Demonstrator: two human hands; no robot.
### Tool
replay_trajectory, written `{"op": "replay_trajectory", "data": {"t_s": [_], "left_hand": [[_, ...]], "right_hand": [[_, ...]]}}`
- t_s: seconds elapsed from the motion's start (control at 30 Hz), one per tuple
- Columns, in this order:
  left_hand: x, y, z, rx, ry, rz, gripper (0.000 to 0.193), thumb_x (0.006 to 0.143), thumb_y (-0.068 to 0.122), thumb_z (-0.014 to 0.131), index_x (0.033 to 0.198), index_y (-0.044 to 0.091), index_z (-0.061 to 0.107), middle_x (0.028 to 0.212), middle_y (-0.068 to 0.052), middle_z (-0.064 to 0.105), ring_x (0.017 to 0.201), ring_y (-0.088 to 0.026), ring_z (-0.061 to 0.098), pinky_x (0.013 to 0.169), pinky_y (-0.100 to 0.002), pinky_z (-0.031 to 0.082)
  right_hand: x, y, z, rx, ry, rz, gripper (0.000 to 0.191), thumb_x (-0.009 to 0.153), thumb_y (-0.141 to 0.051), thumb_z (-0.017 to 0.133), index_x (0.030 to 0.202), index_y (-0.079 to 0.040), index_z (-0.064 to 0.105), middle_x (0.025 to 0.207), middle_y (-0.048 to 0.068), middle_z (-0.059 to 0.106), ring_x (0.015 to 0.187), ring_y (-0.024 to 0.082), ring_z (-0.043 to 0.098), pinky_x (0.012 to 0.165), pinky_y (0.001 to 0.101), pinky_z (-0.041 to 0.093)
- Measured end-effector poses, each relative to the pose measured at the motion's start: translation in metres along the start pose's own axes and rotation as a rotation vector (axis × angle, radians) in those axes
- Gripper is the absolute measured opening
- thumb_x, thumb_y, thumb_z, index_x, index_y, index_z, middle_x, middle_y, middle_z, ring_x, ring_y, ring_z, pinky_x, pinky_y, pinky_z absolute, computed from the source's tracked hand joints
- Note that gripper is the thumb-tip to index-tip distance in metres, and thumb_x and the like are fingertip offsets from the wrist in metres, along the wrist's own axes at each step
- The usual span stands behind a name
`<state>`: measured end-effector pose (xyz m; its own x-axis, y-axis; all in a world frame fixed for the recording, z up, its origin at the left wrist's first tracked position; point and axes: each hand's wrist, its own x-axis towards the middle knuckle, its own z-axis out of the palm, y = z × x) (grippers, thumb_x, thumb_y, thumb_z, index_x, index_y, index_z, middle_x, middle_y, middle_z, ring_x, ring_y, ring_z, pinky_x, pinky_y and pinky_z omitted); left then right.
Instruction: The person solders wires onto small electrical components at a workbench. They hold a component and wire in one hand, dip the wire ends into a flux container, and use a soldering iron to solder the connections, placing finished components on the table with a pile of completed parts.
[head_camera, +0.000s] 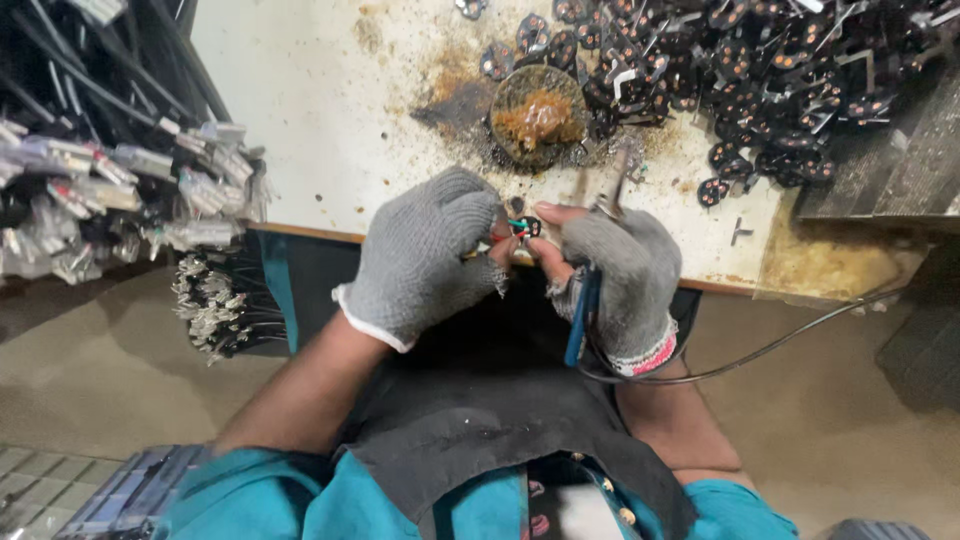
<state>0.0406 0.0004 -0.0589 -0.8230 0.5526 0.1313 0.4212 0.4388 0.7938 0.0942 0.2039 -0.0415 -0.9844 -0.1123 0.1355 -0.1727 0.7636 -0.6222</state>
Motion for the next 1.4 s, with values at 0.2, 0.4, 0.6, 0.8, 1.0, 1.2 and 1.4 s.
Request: {"op": "replay_trajectory", "data": {"t_s": [0.2,0.4,0.6,0.8,1.0,1.2,1.4], "left_hand": [[0.004,-0.007,0.003,-0.012,-0.01,0.006,0.025,0.079,0.014,0.083,0.094,0.011,0.063,0.098,-0.01,0.064,0.09,-0.034,0.066,0.075,-0.042,0.053],[0.008,-0.004,0.003,-0.02,-0.022,-0.007,0.028,0.074,0.012,0.082,0.095,0.011,0.064,0.1,-0.011,0.065,0.092,-0.035,0.066,0.076,-0.043,0.053],[0.007,0.001,0.008,0.082,-0.011,-0.037,0.017,0.083,0.016,0.081,0.094,0.012,0.067,0.101,-0.009,0.066,0.091,-0.031,0.068,0.074,-0.042,0.054],[0.007,0.007,0.012,0.187,-0.017,-0.081,0.016,0.085,0.022,0.08,0.091,0.012,0.069,0.1,-0.008,0.068,0.089,-0.03,0.068,0.072,-0.041,0.055],[0.007,0.008,0.008,0.173,-0.005,-0.054,0.017,0.082,0.02,0.079,0.091,0.011,0.068,0.099,-0.008,0.067,0.091,-0.03,0.068,0.073,-0.042,0.054],[0.003,0.0,0.003,0.096,0.017,-0.016,0.022,0.082,0.019,0.079,0.099,0.011,0.067,0.102,-0.008,0.066,0.094,-0.031,0.067,0.075,-0.042,0.054],[0.009,-0.007,0.002,0.086,0.015,-0.014,0.024,0.081,0.018,0.078,0.101,0.011,0.066,0.102,-0.009,0.065,0.094,-0.032,0.066,0.075,-0.042,0.054]], "right_hand": [[-0.001,0.011,0.003,-0.098,0.021,-0.008,0.018,0.082,-0.023,0.085,0.09,-0.013,0.075,0.082,0.007,0.07,0.067,0.032,0.06,0.064,0.0422,0.044],[0.002,0.02,0.006,-0.008,-0.027,-0.05,0.008,0.08,-0.012,0.08,0.085,-0.011,0.074,0.079,0.001,0.072,0.062,0.026,0.062,0.06,0.04,0.044],[-0.002,0.018,0.005,-0.012,-0.023,-0.096,0.011,0.08,-0.012,0.077,0.081,-0.013,0.067,0.084,0.003,0.074,0.06,0.027,0.061,0.06,0.039,0.044],[0.001,0.009,-0.003,0.073,-0.065,-0.061,0.025,0.088,-0.011,0.074,0.113,-0.01,0.073,0.077,-0.003,0.068,0.068,0.024,0.065,0.066,0.0385,0.046],[-0.018,-0.001,-0.027,0.165,-0.014,-0.126,0.041,0.09,-0.038,0.072,0.115,-0.006,0.063,0.082,0.01,0.065,0.076,0.03,0.065,0.071,0.0415,0.047],[-0.041,0.031,0.006,0.122,0.064,-0.249,0.019,0.096,-0.03,0.072,0.097,-0.011,0.072,0.072,0.006,0.062,0.07,0.029,0.064,0.065,0.0434,0.047],[-0.044,0.045,0.009,-0.004,-0.031,-0.241,0.018,0.086,-0.027,0.073,0.092,-0.011,0.075,0.072,0.008,0.063,0.069,0.032,0.063,0.064,0.0458,0.046]]}}
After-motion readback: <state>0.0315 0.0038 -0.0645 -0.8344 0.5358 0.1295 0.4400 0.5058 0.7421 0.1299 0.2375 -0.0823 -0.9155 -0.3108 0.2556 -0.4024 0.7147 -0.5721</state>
